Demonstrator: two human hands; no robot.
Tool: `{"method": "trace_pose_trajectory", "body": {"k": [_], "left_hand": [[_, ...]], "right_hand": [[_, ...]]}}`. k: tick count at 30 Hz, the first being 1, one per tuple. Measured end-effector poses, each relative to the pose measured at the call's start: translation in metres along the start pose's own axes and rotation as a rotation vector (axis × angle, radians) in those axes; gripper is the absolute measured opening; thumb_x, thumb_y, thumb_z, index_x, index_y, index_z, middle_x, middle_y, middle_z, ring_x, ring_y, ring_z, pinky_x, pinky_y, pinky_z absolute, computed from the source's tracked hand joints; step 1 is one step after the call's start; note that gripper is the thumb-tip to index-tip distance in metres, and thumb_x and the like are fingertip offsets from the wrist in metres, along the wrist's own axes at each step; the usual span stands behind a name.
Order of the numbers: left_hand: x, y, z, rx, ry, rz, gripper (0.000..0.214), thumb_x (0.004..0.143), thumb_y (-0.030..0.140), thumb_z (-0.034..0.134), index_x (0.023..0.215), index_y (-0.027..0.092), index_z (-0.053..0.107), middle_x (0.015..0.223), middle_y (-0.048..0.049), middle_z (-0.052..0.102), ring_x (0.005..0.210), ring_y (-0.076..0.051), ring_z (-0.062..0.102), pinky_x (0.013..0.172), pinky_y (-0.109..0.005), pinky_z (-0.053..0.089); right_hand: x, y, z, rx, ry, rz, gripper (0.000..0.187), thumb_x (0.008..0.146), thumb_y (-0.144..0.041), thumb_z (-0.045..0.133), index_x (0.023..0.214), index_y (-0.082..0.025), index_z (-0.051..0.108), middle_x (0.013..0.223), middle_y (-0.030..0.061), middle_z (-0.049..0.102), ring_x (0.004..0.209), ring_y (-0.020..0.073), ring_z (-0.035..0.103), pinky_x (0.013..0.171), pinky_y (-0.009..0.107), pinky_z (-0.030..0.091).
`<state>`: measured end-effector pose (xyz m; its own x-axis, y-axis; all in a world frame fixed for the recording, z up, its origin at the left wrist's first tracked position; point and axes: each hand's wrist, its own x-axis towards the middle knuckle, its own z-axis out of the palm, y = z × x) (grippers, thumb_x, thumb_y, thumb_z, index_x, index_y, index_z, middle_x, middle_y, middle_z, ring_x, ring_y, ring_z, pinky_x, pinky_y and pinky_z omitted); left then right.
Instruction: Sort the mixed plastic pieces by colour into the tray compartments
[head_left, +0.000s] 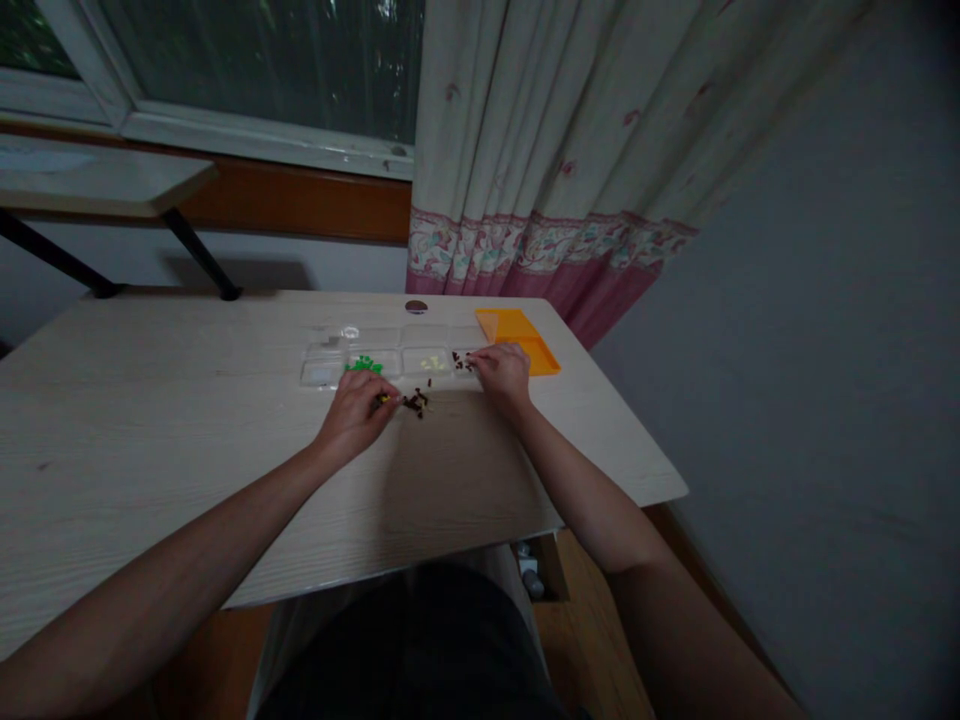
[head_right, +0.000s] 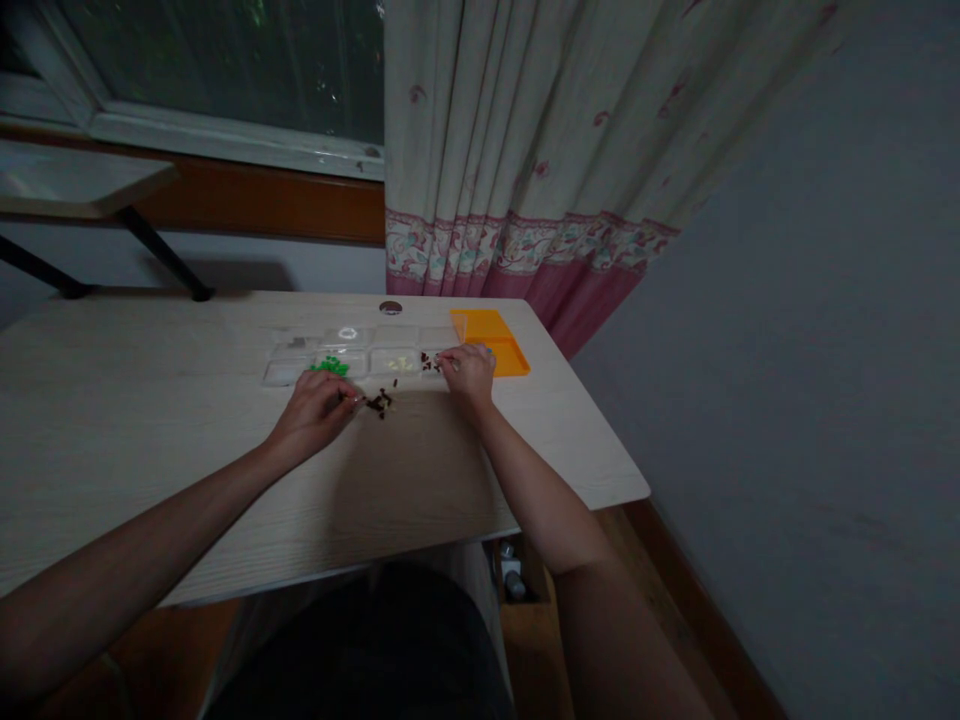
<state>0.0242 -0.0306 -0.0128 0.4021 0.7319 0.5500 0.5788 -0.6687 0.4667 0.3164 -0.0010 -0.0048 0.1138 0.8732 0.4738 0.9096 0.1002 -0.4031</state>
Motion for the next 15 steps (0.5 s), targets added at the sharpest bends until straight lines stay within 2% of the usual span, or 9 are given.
{"method": "trace_pose_trajectory", "body": {"k": [10,15], "left_hand": [[0.000,0.000,0.001,-0.006,0.001,-0.020,0.017,0.092,0.035,0.056,0.088,0.021,0.064,0.089,-0.0046,0.062,0.095,-0.022,0.053,0.091,-0.041,0.041],[0.001,0.000,0.000,-0.009,0.003,-0.024,0.016,0.092,0.033,0.056,0.087,0.020,0.065,0.089,-0.0048,0.062,0.095,-0.022,0.053,0.091,-0.040,0.040]], "right_hand": [[0.001,0.002,0.007,-0.055,0.038,-0.068,0.025,0.092,-0.037,0.057,0.093,-0.023,0.078,0.097,0.0079,0.072,0.097,0.0246,0.052,0.084,0.038,0.034],[-0.007,-0.017,0.001,0.020,0.048,-0.201,0.027,0.095,-0.037,0.054,0.097,-0.022,0.077,0.097,0.0081,0.071,0.098,0.0229,0.053,0.089,0.037,0.034]]}}
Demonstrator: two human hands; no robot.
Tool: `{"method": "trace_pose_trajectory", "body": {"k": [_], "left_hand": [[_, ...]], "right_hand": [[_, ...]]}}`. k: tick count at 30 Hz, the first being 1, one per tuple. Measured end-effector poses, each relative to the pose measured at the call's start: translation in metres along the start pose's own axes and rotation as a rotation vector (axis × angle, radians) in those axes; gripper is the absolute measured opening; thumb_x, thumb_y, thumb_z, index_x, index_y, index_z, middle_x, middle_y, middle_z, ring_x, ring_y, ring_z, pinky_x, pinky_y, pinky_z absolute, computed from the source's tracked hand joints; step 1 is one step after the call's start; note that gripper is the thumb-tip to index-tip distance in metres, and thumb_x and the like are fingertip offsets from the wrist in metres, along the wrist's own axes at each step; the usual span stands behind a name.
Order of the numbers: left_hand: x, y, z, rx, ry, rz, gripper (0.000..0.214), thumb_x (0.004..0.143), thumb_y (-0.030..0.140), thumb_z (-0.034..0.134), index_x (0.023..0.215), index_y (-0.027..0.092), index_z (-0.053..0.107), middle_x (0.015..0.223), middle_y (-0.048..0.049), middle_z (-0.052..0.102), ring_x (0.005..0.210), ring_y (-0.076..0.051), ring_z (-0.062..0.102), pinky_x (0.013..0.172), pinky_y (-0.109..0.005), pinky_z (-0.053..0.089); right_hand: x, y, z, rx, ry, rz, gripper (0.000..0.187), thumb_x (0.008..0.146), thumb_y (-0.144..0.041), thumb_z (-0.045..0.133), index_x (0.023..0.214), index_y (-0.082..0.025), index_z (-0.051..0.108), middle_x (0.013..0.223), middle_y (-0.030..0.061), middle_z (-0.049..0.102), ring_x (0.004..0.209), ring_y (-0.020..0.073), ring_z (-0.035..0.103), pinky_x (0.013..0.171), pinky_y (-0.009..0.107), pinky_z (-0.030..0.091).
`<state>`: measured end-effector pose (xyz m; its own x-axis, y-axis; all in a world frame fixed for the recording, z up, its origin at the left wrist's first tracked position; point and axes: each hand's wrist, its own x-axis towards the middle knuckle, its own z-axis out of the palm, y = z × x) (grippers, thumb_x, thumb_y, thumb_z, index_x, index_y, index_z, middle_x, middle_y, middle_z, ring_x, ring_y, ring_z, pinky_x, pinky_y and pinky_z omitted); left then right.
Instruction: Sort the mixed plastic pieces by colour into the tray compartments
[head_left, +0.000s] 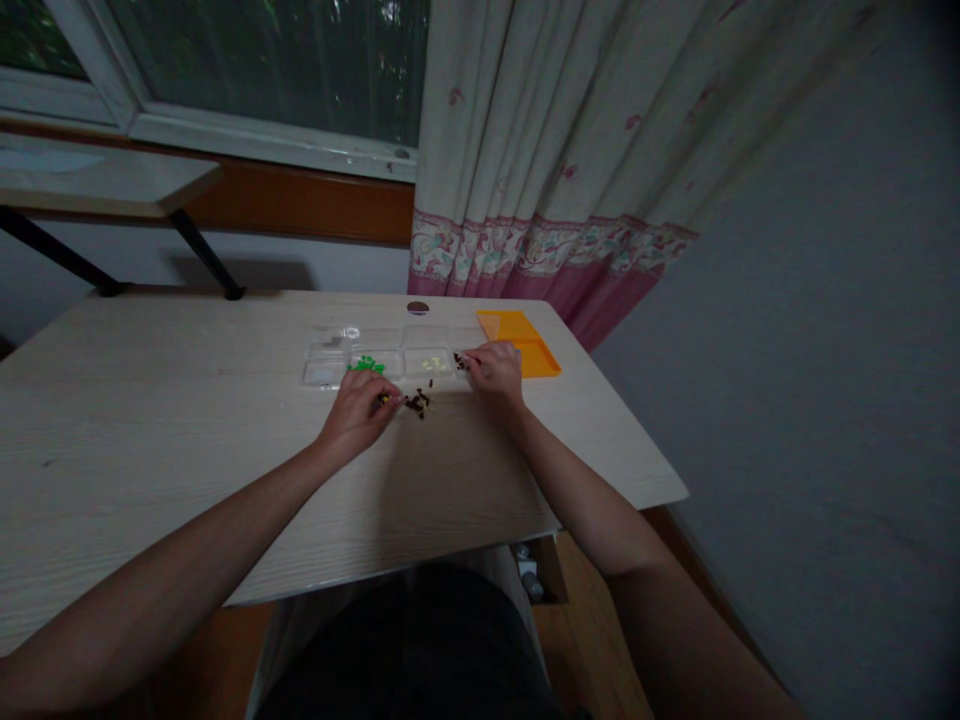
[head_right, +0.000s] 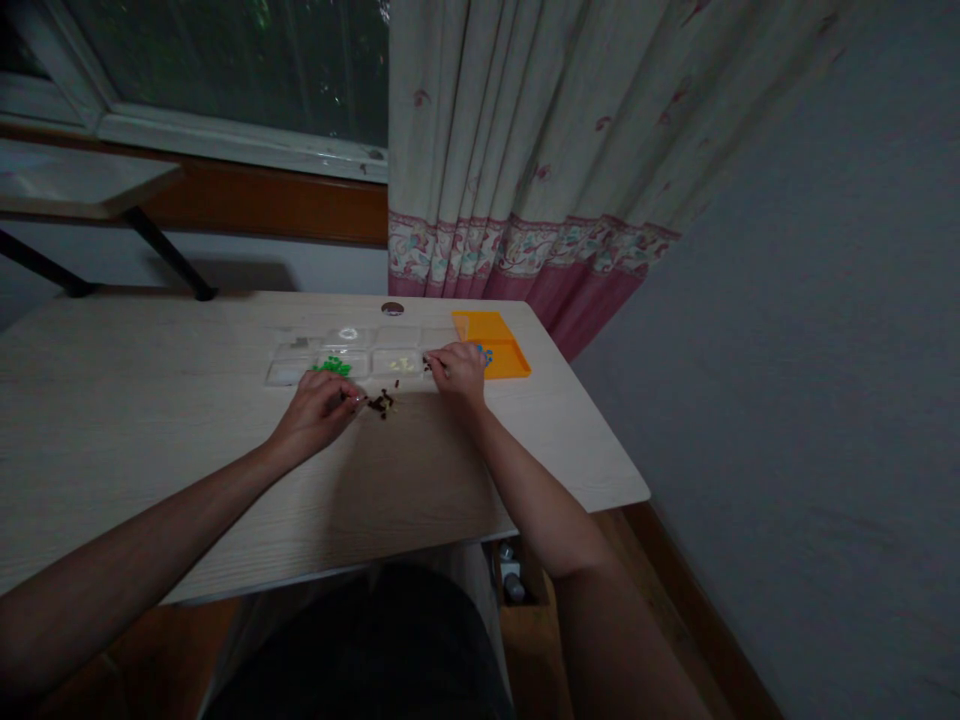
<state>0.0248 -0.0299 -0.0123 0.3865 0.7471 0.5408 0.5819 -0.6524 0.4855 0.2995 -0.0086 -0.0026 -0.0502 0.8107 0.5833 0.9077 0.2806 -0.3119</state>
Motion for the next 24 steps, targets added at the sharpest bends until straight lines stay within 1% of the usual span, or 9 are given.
{"method": "trace_pose_trajectory", "body": {"k": [3,5,7,9,11,14,19,24], "left_hand": [[0.000,0.000,0.000,0.000,-0.014,0.006,0.015,0.092,0.032,0.056,0.088,0.020,0.065,0.089,-0.0045,0.062,0.095,-0.022,0.053,0.091,-0.040,0.040],[-0.001,-0.001,0.001,0.005,-0.017,0.005,0.015,0.093,0.032,0.055,0.089,0.021,0.065,0.090,-0.0046,0.062,0.096,-0.022,0.053,0.092,-0.040,0.039],[-0.001,-0.001,0.001,0.012,-0.017,0.006,0.016,0.093,0.032,0.055,0.090,0.021,0.065,0.091,-0.0046,0.062,0.097,-0.022,0.053,0.092,-0.040,0.039],[-0.001,-0.001,0.001,0.013,-0.015,0.013,0.015,0.093,0.033,0.055,0.090,0.021,0.065,0.090,-0.0045,0.061,0.097,-0.022,0.053,0.091,-0.040,0.040],[-0.001,0.000,0.001,0.005,-0.016,0.025,0.015,0.093,0.033,0.055,0.090,0.022,0.065,0.089,-0.0042,0.061,0.096,-0.022,0.052,0.090,-0.039,0.040],[0.000,0.001,0.000,-0.010,-0.023,0.037,0.014,0.093,0.032,0.055,0.090,0.022,0.064,0.089,-0.0038,0.062,0.094,-0.021,0.052,0.090,-0.039,0.040],[0.000,0.002,0.000,-0.022,-0.023,0.031,0.016,0.094,0.033,0.054,0.090,0.022,0.065,0.090,-0.0042,0.062,0.095,-0.021,0.052,0.090,-0.040,0.041],[0.001,0.005,-0.002,-0.027,-0.041,0.025,0.018,0.094,0.032,0.052,0.090,0.022,0.066,0.090,-0.0043,0.061,0.094,-0.021,0.053,0.089,-0.040,0.042]], "right_hand": [[-0.008,-0.026,-0.001,0.076,-0.101,-0.190,0.027,0.095,-0.039,0.054,0.097,-0.025,0.076,0.094,0.0057,0.071,0.097,0.0212,0.054,0.091,0.037,0.033],[-0.013,-0.043,0.000,0.105,-0.185,-0.319,0.025,0.095,-0.040,0.055,0.103,-0.027,0.075,0.095,0.0042,0.072,0.096,0.0208,0.054,0.092,0.038,0.031],[-0.017,-0.054,0.001,0.112,-0.245,-0.398,0.026,0.095,-0.040,0.055,0.108,-0.028,0.073,0.097,0.0040,0.072,0.098,0.0208,0.054,0.093,0.038,0.030],[-0.019,-0.060,0.001,0.103,-0.280,-0.419,0.026,0.096,-0.039,0.054,0.110,-0.028,0.073,0.098,0.0045,0.072,0.101,0.0211,0.053,0.094,0.038,0.029],[-0.020,-0.062,0.001,0.091,-0.294,-0.411,0.026,0.096,-0.038,0.054,0.110,-0.028,0.073,0.099,0.0048,0.072,0.102,0.0214,0.053,0.095,0.038,0.029],[-0.020,-0.061,0.001,0.091,-0.288,-0.410,0.025,0.096,-0.037,0.054,0.108,-0.028,0.074,0.098,0.0045,0.072,0.101,0.0214,0.054,0.096,0.039,0.029],[-0.022,-0.059,0.005,0.096,-0.314,-0.445,0.022,0.095,-0.034,0.056,0.108,-0.031,0.074,0.099,0.0035,0.072,0.105,0.0216,0.053,0.100,0.040,0.028],[-0.023,-0.060,0.004,0.084,-0.301,-0.458,0.020,0.095,-0.031,0.056,0.105,-0.030,0.074,0.099,0.0026,0.072,0.105,0.0207,0.052,0.100,0.040,0.027]]}}
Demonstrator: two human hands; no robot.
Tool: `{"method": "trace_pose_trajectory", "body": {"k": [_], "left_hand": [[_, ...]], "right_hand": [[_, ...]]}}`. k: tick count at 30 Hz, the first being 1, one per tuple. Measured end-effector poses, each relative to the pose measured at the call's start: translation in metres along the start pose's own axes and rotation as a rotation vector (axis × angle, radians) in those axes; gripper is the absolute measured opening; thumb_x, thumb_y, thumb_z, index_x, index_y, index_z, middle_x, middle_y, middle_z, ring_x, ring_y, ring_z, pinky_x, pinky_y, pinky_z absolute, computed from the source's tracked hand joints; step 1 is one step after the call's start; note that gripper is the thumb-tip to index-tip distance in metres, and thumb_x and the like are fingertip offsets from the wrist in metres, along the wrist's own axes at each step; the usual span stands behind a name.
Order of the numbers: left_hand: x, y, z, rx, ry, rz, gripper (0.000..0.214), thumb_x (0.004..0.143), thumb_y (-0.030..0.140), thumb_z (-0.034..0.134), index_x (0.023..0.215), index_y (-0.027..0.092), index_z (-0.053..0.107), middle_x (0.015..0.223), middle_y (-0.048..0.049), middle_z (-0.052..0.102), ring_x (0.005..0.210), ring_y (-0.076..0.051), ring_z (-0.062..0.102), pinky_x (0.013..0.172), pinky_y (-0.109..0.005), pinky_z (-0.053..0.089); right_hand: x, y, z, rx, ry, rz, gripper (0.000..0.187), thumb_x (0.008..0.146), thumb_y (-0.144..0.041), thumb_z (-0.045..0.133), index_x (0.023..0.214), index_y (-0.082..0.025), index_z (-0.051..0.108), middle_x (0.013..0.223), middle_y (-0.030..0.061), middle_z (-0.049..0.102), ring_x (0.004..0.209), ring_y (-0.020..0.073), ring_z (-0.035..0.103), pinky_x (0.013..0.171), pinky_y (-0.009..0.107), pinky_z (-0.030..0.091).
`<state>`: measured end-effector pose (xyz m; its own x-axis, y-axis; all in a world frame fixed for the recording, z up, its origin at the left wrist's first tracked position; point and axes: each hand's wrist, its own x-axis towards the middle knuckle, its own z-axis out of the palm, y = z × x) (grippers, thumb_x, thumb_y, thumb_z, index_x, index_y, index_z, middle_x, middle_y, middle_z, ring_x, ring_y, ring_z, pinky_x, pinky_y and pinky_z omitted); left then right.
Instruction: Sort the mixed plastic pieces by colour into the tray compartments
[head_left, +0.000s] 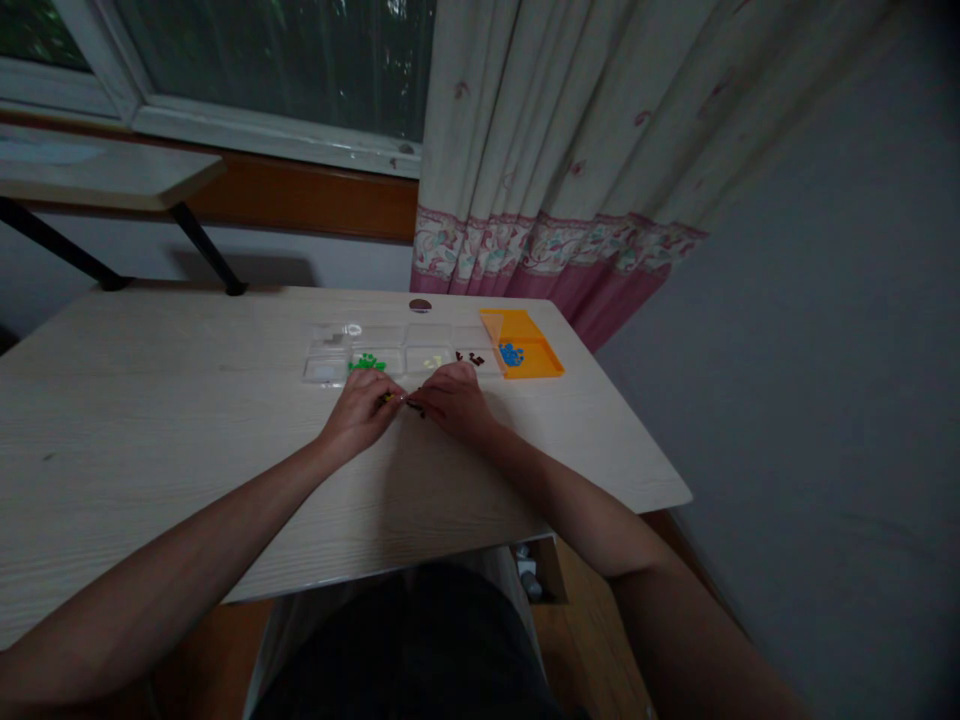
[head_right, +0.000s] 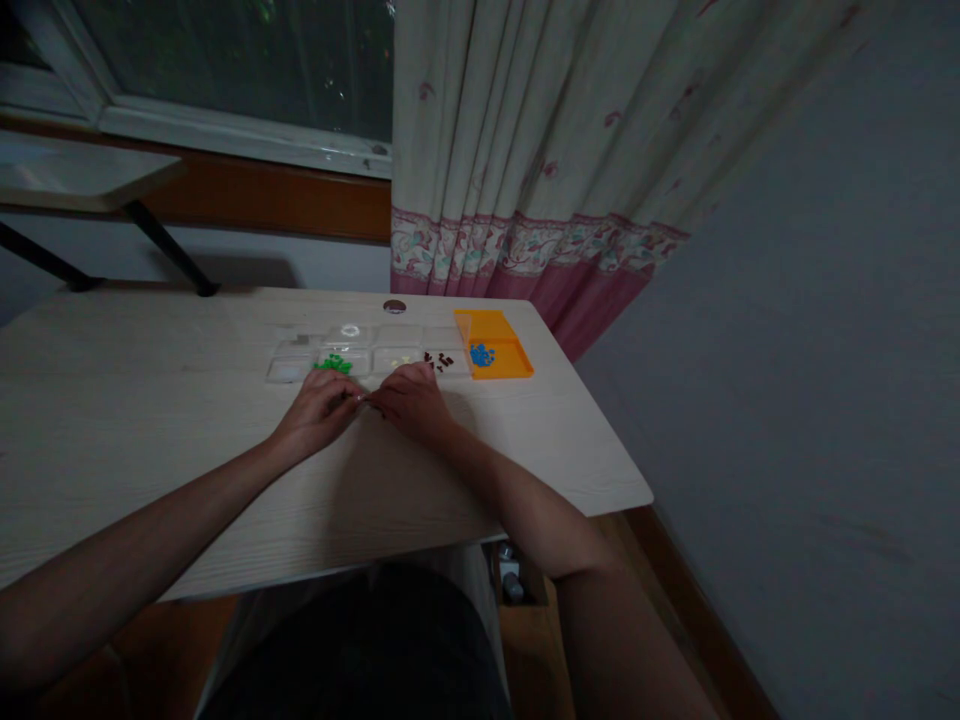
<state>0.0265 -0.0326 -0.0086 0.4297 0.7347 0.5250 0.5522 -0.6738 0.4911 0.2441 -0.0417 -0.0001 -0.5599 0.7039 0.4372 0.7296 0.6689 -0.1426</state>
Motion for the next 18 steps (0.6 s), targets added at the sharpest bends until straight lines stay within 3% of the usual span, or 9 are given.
{"method": "trace_pose_trajectory", "body": {"k": [4,9,14,18], "left_hand": [[0.000,0.001,-0.001,0.004,-0.003,-0.008,0.021,0.095,0.031,0.049,0.093,0.021,0.068,0.089,-0.0051,0.061,0.094,-0.022,0.053,0.090,-0.041,0.042],[-0.001,0.002,0.000,0.043,0.000,0.009,0.019,0.094,0.029,0.051,0.095,0.022,0.069,0.090,-0.0055,0.061,0.095,-0.022,0.052,0.089,-0.042,0.043],[-0.003,0.007,-0.001,0.070,-0.121,0.121,0.025,0.091,0.021,0.052,0.109,0.026,0.069,0.102,-0.0070,0.060,0.102,-0.024,0.050,0.092,-0.044,0.042],[-0.005,0.006,0.000,0.108,-0.191,0.158,0.028,0.091,0.026,0.055,0.116,0.030,0.067,0.110,-0.0070,0.057,0.108,-0.026,0.048,0.096,-0.045,0.041]], "right_hand": [[0.001,0.008,-0.002,0.006,0.035,0.025,0.019,0.094,-0.033,0.058,0.099,-0.029,0.075,0.095,0.0024,0.072,0.101,0.0206,0.052,0.097,0.039,0.028],[0.001,0.040,-0.008,-0.026,0.195,0.260,0.022,0.094,-0.037,0.057,0.094,-0.028,0.077,0.093,0.0043,0.072,0.098,0.0220,0.052,0.093,0.040,0.031],[-0.009,0.076,-0.018,-0.102,0.304,0.494,0.023,0.092,-0.037,0.059,0.091,-0.026,0.078,0.097,0.0067,0.071,0.099,0.0249,0.051,0.088,0.041,0.033],[-0.017,0.089,-0.018,-0.151,0.336,0.598,0.023,0.090,-0.037,0.060,0.088,-0.023,0.079,0.099,0.0086,0.070,0.100,0.0267,0.050,0.087,0.041,0.034]]}}
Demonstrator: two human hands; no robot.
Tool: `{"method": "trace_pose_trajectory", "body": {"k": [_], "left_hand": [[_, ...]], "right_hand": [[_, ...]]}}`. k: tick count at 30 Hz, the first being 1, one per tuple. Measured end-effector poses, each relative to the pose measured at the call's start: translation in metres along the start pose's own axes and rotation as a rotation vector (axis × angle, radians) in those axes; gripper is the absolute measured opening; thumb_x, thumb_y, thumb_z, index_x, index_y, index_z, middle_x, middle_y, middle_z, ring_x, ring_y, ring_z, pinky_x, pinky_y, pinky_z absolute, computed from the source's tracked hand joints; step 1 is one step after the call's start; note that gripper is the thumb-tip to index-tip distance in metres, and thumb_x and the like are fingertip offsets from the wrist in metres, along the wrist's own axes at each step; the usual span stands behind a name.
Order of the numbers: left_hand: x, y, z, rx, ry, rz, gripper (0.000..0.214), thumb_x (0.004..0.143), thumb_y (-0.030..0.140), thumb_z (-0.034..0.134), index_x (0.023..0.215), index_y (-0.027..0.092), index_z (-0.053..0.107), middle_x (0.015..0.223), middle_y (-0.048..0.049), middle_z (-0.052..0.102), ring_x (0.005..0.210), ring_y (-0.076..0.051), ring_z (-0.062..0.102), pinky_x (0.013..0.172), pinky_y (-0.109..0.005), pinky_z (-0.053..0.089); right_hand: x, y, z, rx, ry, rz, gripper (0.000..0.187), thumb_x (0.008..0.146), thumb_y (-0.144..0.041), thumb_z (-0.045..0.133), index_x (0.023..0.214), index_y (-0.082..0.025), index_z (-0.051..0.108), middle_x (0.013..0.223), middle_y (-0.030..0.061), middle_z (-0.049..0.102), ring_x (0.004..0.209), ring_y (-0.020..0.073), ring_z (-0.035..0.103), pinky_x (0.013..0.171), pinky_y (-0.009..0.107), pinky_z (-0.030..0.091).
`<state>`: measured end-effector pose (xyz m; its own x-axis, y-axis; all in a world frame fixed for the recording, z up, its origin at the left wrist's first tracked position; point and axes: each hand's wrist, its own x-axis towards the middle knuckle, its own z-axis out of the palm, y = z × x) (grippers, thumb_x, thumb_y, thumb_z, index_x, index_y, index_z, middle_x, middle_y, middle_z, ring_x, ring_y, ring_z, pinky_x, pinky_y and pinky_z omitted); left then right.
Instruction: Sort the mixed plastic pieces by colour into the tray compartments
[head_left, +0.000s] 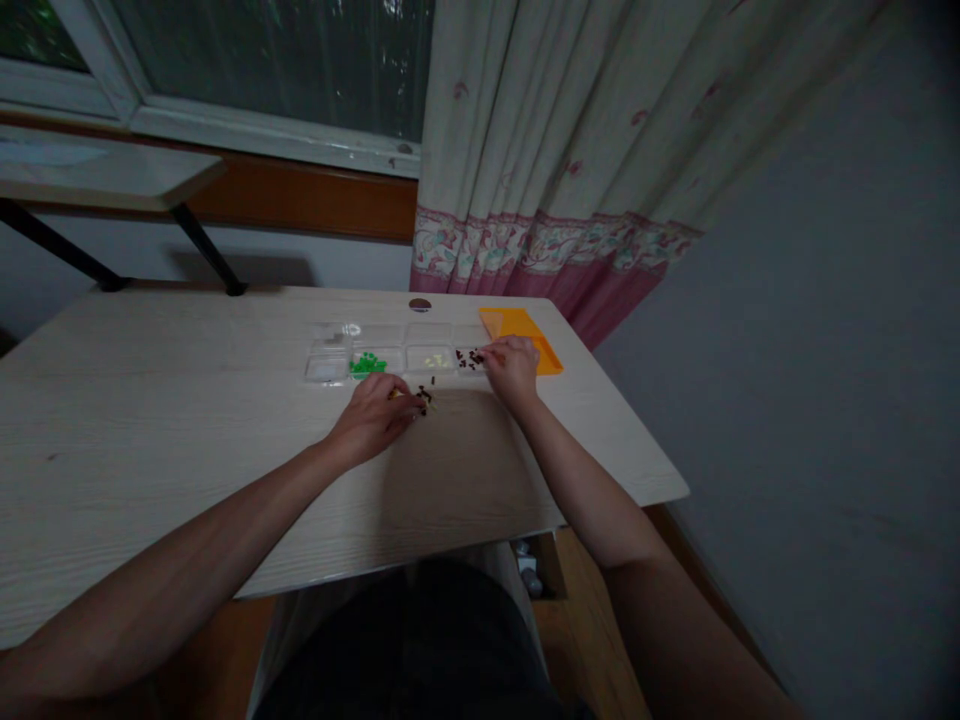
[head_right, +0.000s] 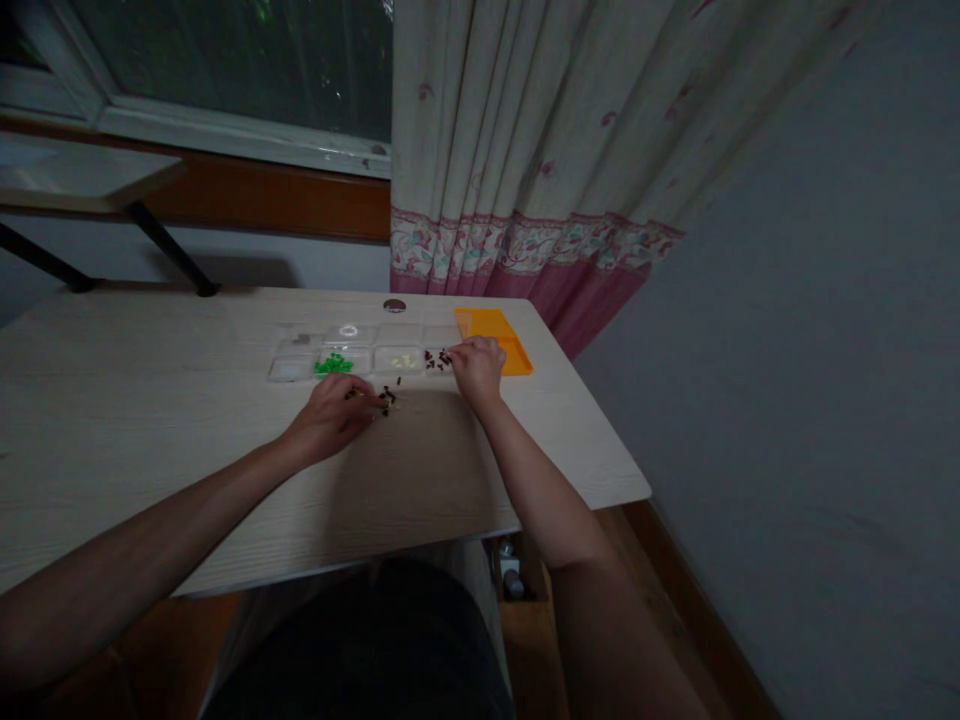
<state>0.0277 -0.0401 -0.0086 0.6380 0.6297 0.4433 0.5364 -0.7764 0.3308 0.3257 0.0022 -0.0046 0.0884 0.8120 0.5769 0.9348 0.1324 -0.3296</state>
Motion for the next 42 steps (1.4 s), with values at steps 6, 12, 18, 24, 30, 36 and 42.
{"method": "trace_pose_trajectory", "body": {"k": [6,12,18,24,30,36,42], "left_hand": [[0.000,-0.002,0.004,0.043,-0.022,0.035,0.022,0.092,0.032,0.056,0.110,0.031,0.068,0.113,-0.0064,0.056,0.108,-0.026,0.047,0.096,-0.044,0.040],[0.001,0.001,0.002,0.053,-0.029,0.038,0.017,0.091,0.034,0.058,0.104,0.029,0.069,0.113,-0.0061,0.057,0.108,-0.025,0.048,0.096,-0.042,0.040],[0.003,0.003,0.002,0.042,-0.003,0.039,0.011,0.089,0.031,0.062,0.093,0.024,0.069,0.107,-0.0065,0.060,0.106,-0.024,0.050,0.094,-0.041,0.041],[0.004,0.004,0.002,0.038,0.024,0.007,0.015,0.093,0.029,0.054,0.091,0.020,0.066,0.097,-0.0073,0.062,0.099,-0.023,0.051,0.089,-0.039,0.042],[0.005,-0.003,0.003,-0.041,0.185,-0.105,0.019,0.096,0.032,0.051,0.089,0.020,0.064,0.089,-0.0064,0.061,0.093,-0.023,0.051,0.087,-0.039,0.042],[0.006,-0.004,0.002,-0.158,0.279,-0.150,0.020,0.096,0.031,0.052,0.084,0.020,0.063,0.085,-0.0039,0.061,0.089,-0.020,0.052,0.084,-0.036,0.041],[0.007,0.003,0.004,-0.238,0.277,-0.166,0.022,0.097,0.031,0.049,0.082,0.020,0.061,0.083,-0.0031,0.059,0.087,-0.019,0.052,0.081,-0.034,0.041]], "right_hand": [[-0.001,-0.001,0.005,-0.038,-0.035,0.008,0.022,0.090,-0.035,0.060,0.090,-0.022,0.078,0.101,0.0091,0.069,0.102,0.0267,0.050,0.088,0.041,0.035],[-0.002,-0.005,0.005,-0.069,-0.069,-0.012,0.025,0.092,-0.034,0.057,0.093,-0.021,0.078,0.102,0.0098,0.069,0.102,0.0268,0.050,0.087,0.040,0.034],[-0.002,-0.005,0.003,-0.075,-0.056,-0.018,0.028,0.094,-0.034,0.053,0.095,-0.020,0.077,0.102,0.0099,0.069,0.101,0.0260,0.050,0.088,0.040,0.035],[-0.002,-0.015,-0.002,-0.010,0.000,-0.103,0.027,0.094,-0.035,0.054,0.095,-0.021,0.077,0.099,0.0076,0.071,0.100,0.0240,0.053,0.089,0.038,0.035],[-0.024,-0.060,-0.010,0.170,-0.097,-0.504,0.022,0.093,-0.038,0.057,0.100,-0.027,0.075,0.089,0.0027,0.072,0.094,0.0196,0.056,0.093,0.038,0.033],[-0.043,-0.091,-0.009,0.236,-0.074,-0.643,0.022,0.093,-0.038,0.059,0.105,-0.027,0.074,0.087,0.0022,0.072,0.091,0.0174,0.057,0.094,0.036,0.036],[-0.045,-0.093,-0.007,0.226,0.003,-0.628,0.018,0.093,-0.036,0.061,0.095,-0.026,0.075,0.081,0.0013,0.073,0.087,0.0166,0.059,0.092,0.035,0.038]]}}
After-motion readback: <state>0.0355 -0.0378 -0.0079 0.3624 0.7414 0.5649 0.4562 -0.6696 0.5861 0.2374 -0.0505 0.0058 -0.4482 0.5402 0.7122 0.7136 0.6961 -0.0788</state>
